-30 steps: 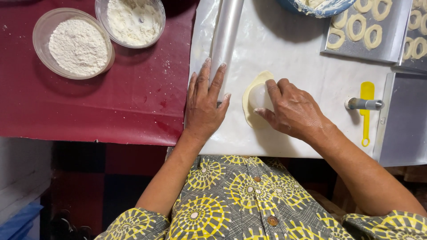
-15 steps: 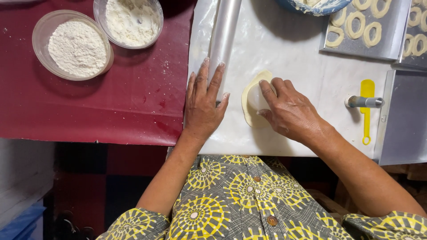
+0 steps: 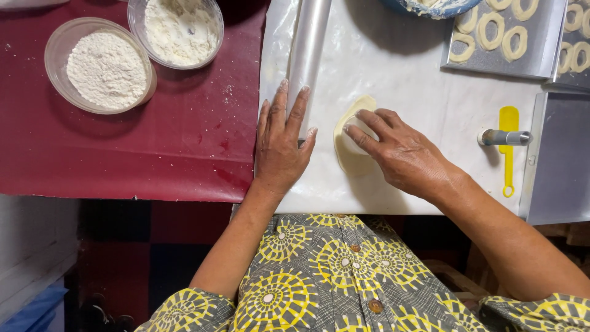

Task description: The baker prepares dough for donuts by flattening it, cutting it into circles with a round cutter, and removing the centers with a smaller tool.

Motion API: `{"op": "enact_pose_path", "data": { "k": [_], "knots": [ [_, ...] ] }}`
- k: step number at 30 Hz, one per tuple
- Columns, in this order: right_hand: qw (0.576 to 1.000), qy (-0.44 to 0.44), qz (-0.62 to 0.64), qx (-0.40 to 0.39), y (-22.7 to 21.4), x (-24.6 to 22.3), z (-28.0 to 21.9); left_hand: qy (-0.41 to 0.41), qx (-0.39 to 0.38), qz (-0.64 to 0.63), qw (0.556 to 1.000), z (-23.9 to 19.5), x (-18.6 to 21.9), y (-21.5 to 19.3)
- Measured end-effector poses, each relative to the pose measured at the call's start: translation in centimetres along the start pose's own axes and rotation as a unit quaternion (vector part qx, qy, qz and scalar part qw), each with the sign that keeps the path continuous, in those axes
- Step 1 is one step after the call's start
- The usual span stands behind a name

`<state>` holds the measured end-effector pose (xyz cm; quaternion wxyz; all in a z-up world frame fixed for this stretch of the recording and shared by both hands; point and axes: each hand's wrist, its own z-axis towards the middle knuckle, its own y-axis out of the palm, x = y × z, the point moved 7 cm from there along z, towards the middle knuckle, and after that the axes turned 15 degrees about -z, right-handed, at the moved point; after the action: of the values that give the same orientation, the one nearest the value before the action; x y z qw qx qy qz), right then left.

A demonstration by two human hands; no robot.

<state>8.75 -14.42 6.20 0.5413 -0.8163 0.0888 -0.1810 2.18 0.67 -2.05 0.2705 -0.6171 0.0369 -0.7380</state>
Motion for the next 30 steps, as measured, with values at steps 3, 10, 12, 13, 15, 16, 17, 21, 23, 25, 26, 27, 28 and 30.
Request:
{"op": "enact_pose_path", "data": {
  "k": [3, 10, 12, 13, 15, 16, 17, 21, 23, 25, 26, 27, 28, 30],
  "knots": [
    [1.000, 0.026, 0.010, -0.014, -0.6, 0.0, 0.3, 0.003, 0.003, 0.002, 1.000, 0.0, -0.1, 0.1],
    [0.993, 0.102, 0.028, -0.049, -0.2, 0.5, 0.8, 0.001, -0.003, 0.011, 1.000, -0.1, -0.3, 0.4],
    [0.981, 0.165, 0.025, -0.103, 0.8, 0.9, 0.7, -0.006, -0.004, 0.010, 1.000, -0.1, -0.4, 0.4],
    [0.981, 0.165, 0.025, -0.103, 1.0, 0.8, 0.7, -0.006, -0.003, 0.010, 1.000, -0.2, -0.4, 0.4],
    [0.971, 0.201, 0.003, -0.133, 1.6, 1.0, 0.5, 0.002, 0.000, 0.012, 1.000, -0.1, -0.2, 0.3],
    [0.971, 0.201, 0.003, -0.132, 1.8, 1.1, 0.4, 0.002, 0.001, 0.012, 1.000, -0.1, -0.2, 0.3],
    [0.973, 0.199, 0.010, -0.120, 1.9, 1.0, 0.3, 0.000, 0.001, 0.013, 1.000, -0.1, -0.3, 0.3],
    [0.983, 0.167, 0.045, -0.064, 0.3, 0.5, 0.1, -0.001, 0.005, 0.012, 1.000, 0.0, -0.2, 0.3],
    [0.989, 0.136, 0.038, -0.053, 0.2, 0.3, 0.1, -0.001, 0.005, 0.010, 1.000, -0.1, -0.2, 0.2],
    [0.993, 0.105, 0.030, -0.042, 0.4, 0.1, 0.0, -0.001, 0.005, 0.008, 1.000, -0.3, -0.2, 0.1],
    [0.997, 0.077, 0.011, -0.014, 0.3, -0.1, 0.0, 0.001, 0.004, 0.006, 1.000, -0.2, -0.1, 0.1],
    [0.999, 0.049, -0.008, 0.014, 0.1, -0.3, 0.0, 0.003, 0.004, 0.004, 1.000, -0.1, -0.1, 0.2],
    [0.999, 0.050, -0.008, 0.014, 0.0, -0.3, -0.1, 0.003, 0.003, 0.004, 1.000, -0.1, -0.1, 0.2],
    [0.998, 0.046, -0.007, 0.030, -0.3, -0.5, -0.1, -0.002, 0.005, 0.000, 1.000, -0.2, -0.3, 0.2]
  ]
}}
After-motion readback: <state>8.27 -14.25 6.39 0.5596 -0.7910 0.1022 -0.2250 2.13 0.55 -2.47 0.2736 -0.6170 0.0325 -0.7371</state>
